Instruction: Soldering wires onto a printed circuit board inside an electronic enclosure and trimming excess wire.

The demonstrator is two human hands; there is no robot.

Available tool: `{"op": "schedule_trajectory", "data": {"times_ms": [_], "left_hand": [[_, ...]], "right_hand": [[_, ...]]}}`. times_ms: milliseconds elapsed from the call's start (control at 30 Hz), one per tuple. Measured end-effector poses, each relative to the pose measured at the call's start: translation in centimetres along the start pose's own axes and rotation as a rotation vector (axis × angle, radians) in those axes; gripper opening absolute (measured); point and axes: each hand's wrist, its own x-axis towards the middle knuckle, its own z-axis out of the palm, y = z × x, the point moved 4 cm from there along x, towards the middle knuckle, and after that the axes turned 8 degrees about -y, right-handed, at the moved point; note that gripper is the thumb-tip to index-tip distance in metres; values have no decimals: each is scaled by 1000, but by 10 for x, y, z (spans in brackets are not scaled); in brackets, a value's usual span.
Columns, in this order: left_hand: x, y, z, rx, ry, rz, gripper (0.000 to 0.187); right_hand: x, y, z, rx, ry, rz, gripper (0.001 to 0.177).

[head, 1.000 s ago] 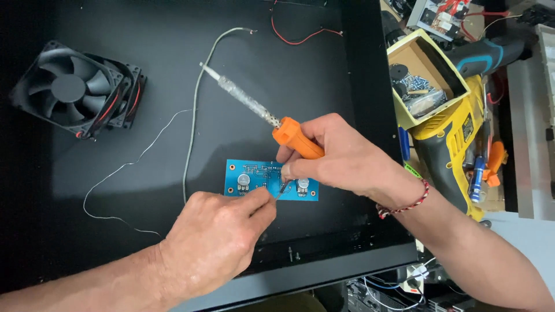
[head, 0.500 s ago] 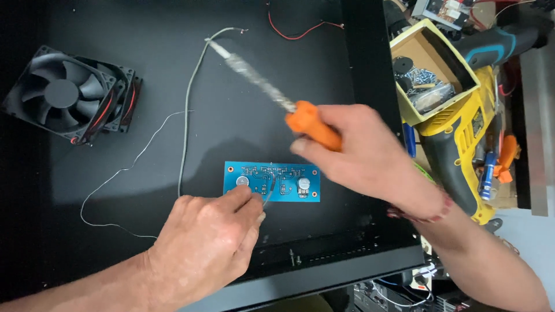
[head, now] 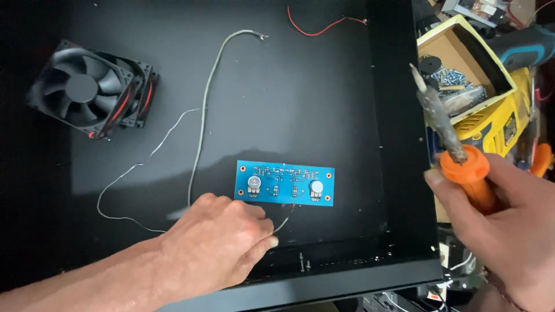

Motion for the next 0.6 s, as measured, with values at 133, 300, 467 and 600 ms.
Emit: {"op": "schedule_trajectory", "data": {"times_ms": [133,300,467,600], "left_hand": [[0,0,-3,-5,-70,-20,29],[2,-3,1,-32,-106,11,29],[1,-6,3,1,-133,23,24],[3,-8,10,62,-236,25,23]], "right_hand": [[-2,7,3,52,-3,19,35],[-4,6,5,-8,9,-29,31],[-6,5,9,47,54,-230,18],[-6,0,10,0,-10,-398,33]]}}
